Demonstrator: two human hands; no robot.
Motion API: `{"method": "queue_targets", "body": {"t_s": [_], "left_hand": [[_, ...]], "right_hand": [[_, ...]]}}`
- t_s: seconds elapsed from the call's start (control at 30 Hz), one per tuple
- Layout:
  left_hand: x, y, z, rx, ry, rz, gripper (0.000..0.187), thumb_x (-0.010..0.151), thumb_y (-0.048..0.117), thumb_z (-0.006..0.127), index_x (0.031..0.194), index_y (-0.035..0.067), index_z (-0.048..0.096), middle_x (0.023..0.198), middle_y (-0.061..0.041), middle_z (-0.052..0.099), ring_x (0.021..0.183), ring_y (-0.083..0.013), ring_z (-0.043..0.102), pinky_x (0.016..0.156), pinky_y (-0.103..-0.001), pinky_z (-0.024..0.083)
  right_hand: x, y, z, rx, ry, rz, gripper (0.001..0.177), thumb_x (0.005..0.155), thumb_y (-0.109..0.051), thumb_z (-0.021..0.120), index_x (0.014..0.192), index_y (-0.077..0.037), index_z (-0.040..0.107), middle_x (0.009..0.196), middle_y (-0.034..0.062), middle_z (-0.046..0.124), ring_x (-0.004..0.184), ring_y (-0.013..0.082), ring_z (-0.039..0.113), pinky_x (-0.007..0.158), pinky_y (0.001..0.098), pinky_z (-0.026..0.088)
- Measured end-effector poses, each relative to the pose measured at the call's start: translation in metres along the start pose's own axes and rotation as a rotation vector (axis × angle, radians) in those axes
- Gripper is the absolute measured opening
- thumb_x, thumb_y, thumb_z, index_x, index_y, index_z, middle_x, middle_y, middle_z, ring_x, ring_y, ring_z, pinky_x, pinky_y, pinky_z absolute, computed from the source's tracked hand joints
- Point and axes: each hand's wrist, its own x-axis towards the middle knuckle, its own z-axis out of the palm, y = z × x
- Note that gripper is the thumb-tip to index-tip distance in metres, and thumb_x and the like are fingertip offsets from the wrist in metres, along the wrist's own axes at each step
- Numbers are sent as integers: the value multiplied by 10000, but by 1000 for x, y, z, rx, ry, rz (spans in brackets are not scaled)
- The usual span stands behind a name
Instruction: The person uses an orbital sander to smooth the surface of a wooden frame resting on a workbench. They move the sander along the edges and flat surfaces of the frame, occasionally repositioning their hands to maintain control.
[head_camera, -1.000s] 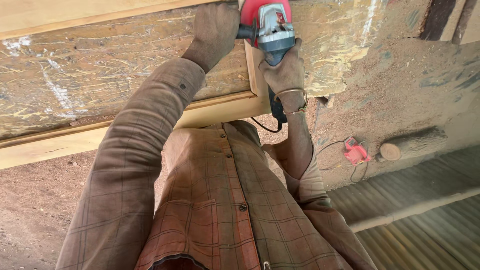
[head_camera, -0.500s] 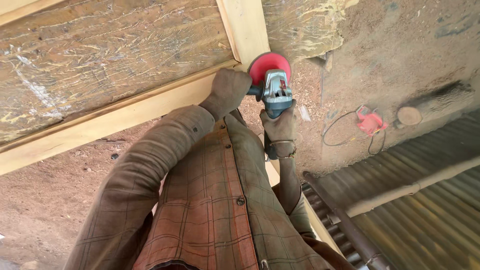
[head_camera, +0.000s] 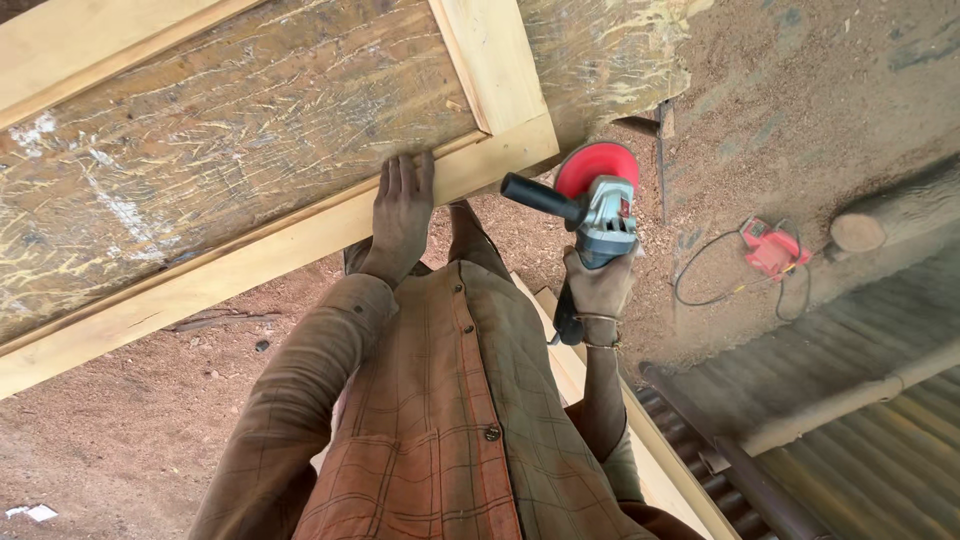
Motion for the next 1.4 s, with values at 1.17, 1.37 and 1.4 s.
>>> {"method": "queue_targets", "body": {"t_s": [1.17, 1.37, 1.4], "left_hand": [[170, -25, -30, 85, -282, 99, 111, 773, 175, 796, 778, 135, 693, 686, -28, 693, 604, -188, 692, 561, -372, 493], [217, -50, -21, 151, -143, 78, 140, 683, 213, 828, 763, 177, 720, 679, -14, 695, 622, -201, 709, 554, -356, 485], [220, -57, -22, 154, -105, 71, 145, 682, 225, 832, 759, 174, 721, 669, -11, 688, 606, -197, 702, 547, -358, 483]], "right_hand": [[74, -138, 76, 81, -166, -223, 660, 761, -220, 772, 1239, 26, 390, 881, 280, 726, 836, 474, 733, 745, 521, 601], [119, -179, 74, 20, -169, -344, 726, 745, -187, 776, 1276, 70, 352, 874, 278, 726, 829, 472, 731, 741, 502, 609], [123, -186, 77, 0, -170, -370, 685, 747, -181, 783, 1248, 59, 382, 872, 273, 730, 829, 474, 731, 747, 501, 610]]}}
